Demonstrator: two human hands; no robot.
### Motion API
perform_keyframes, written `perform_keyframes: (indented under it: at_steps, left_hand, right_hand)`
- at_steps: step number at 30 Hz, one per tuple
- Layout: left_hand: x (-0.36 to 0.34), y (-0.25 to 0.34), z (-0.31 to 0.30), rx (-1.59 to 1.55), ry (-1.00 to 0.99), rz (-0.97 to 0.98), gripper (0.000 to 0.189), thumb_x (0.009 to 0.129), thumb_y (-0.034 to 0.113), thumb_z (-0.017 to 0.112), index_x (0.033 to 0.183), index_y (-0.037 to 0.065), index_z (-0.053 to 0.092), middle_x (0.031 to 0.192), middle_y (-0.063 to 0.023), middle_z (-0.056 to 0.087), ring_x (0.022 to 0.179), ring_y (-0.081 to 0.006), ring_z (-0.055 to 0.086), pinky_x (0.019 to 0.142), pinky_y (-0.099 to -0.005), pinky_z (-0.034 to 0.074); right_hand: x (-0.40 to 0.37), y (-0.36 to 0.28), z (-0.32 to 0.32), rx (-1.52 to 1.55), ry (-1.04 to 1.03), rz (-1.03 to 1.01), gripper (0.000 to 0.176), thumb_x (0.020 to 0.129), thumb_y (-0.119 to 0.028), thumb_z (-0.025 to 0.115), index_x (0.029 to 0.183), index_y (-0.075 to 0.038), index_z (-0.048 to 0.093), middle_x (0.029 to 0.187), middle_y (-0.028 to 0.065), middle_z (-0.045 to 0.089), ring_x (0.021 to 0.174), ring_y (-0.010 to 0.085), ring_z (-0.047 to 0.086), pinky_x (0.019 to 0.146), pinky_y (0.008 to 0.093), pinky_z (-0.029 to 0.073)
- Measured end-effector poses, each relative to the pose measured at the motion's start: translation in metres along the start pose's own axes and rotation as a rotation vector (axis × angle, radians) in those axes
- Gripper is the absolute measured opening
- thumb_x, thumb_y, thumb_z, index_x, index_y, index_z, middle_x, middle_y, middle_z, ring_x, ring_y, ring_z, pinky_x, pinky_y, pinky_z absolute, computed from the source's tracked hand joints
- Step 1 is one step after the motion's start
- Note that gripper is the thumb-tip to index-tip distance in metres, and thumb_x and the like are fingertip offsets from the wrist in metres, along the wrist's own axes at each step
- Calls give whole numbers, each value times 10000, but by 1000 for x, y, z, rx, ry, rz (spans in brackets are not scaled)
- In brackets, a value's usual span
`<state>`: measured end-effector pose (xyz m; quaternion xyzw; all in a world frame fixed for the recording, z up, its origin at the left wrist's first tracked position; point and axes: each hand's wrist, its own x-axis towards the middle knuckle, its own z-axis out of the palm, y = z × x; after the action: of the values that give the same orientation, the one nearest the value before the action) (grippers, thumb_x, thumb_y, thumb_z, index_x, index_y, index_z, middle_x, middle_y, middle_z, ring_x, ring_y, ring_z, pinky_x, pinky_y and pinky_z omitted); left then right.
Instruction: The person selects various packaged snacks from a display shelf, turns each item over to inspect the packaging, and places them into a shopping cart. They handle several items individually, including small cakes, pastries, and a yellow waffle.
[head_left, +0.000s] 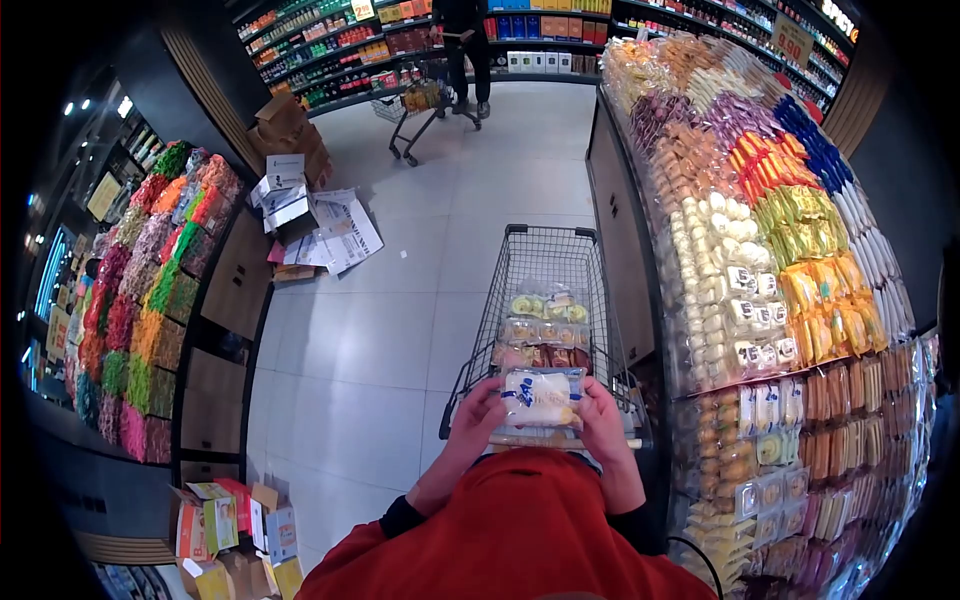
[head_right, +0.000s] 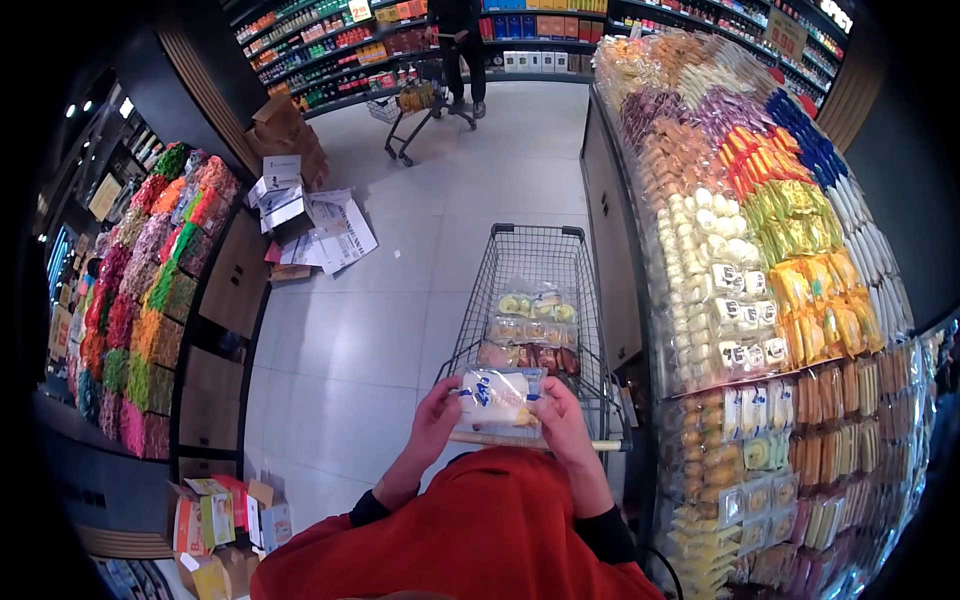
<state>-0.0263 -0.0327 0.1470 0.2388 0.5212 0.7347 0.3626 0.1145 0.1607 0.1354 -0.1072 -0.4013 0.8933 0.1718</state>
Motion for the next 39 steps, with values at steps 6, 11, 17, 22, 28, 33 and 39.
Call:
perform_keyframes:
  at_steps: [6, 11, 17, 22, 28, 33, 39]
  left_hand:
    - [6, 10, 9, 39, -76, -14, 435, 993, 22, 589, 1405, 1, 448, 1253, -87, 644, 1142, -138, 612, 982, -313, 499]
    - [8, 3, 6, 255, -70, 27, 397, 971, 51, 664, 1341, 3, 526, 1217, -61, 640, 1139, -129, 605, 999, -307, 481]
    - [12, 10, 5, 378, -129, 181, 363, 858, -117, 635, 1197, 12, 611, 1245, -111, 621, 1226, -212, 575, 1088, -365, 422]
    - [9, 11, 3, 366, -104, 194, 328, 824, -136, 625, 1104, 34, 631, 1257, -129, 626, 1251, -249, 567, 1100, -381, 407]
    - [8, 10, -1, 350, -102, 219, 278, 824, -114, 633, 1062, 31, 639, 1246, -120, 650, 1216, -240, 596, 1056, -376, 440]
    - [9, 10, 4, 382, -85, 186, 290, 873, -71, 660, 1149, 15, 639, 1198, -108, 665, 1156, -205, 619, 1032, -346, 463]
    - [6, -1, 6, 249, 44, 23, 342, 939, 27, 698, 1254, -28, 576, 1143, -73, 657, 1088, -135, 623, 988, -293, 485]
  right_hand:
    - [-9, -13, -5, -59, -11, -33, 387, 965, -132, 675, 1290, -14, 502, 1182, 84, 660, 1066, 146, 640, 957, 302, 507]
    - [-14, -21, -8, -218, -3, -75, 386, 913, -19, 709, 1265, -9, 552, 1186, 70, 637, 1104, 155, 616, 986, 322, 493]
    - [-9, -27, 0, -458, -37, -245, 219, 885, 74, 669, 1091, 0, 661, 1119, 94, 599, 1146, 218, 585, 1023, 349, 456]
    - [-3, -22, 0, -571, -65, -296, 219, 823, 148, 606, 960, 0, 695, 1114, 107, 621, 1238, 295, 554, 1081, 416, 412]
    - [-3, -23, 6, -629, -76, -284, 279, 778, 170, 560, 949, -3, 696, 1144, 109, 633, 1258, 299, 547, 1098, 429, 401]
    - [-3, -15, 0, -528, -17, -198, 353, 868, 95, 610, 1208, -2, 608, 1205, 94, 626, 1231, 230, 559, 1077, 370, 421]
    - [1, -8, 1, -412, 93, -123, 536, 947, -10, 646, 1435, 1, 427, 1283, 101, 607, 1187, 171, 581, 1045, 323, 447]
